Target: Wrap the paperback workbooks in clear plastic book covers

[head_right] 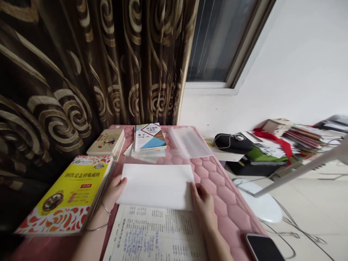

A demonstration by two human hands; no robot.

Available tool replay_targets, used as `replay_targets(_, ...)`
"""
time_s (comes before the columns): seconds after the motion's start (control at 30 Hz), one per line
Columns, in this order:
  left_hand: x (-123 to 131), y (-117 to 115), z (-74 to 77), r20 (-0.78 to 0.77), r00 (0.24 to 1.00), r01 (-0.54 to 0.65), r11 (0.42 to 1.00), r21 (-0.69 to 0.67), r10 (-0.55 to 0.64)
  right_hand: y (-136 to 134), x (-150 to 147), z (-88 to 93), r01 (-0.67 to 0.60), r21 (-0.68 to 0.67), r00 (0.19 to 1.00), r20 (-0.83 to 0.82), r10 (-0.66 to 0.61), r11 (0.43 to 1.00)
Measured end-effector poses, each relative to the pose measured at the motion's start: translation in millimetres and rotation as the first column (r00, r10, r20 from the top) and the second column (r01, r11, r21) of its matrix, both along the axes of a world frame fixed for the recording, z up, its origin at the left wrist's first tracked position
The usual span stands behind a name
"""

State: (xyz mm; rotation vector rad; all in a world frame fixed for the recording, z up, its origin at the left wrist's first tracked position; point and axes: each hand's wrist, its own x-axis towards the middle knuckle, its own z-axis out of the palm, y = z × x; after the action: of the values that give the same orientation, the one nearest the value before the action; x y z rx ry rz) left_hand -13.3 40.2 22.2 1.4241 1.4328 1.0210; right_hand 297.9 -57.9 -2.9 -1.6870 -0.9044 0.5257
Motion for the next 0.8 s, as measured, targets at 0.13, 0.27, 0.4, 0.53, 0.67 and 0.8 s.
replay_targets(0.13,1.7,2.0,-8.1,-0.041,0.996,-0.076,0.997,0.002,0.076,-0.6,-2.3,0.9,0.009,-0.001,0.999,0.035,-0.009,1.0)
replay_targets(0.27,4.3,4.1,-11.2,-0.084,0.993,-0.081,0.997,0.017,0.082,1.8,-3.2,2.9,0.057,0.0,0.996,0.071,-0.057,0.998)
replay_targets(0.4,5.3,4.0,-8.1,-0.064,0.996,-0.059,0.998,0.015,0.06,4.8,-4.5,4.3,0.079,0.038,0.993,0.086,-0.082,0.996)
replay_targets(0.53,3.5,1.9,-6.6,0.011,0.999,-0.034,0.999,-0.023,0.035,4.5,-5.7,5.4,0.08,0.053,0.993,0.084,-0.085,0.995)
replay_targets(0.67,2.6,0.9,-8.9,0.02,0.999,-0.026,0.999,-0.021,0.026,2.0,-6.1,7.4,0.065,0.059,0.998,0.024,-0.066,0.996)
replay_targets(0.8,3.7,2.2,-10.9,-0.032,0.999,-0.034,0.999,0.002,0.034,0.5,-5.6,8.4,0.041,0.062,0.999,0.014,-0.042,0.997)
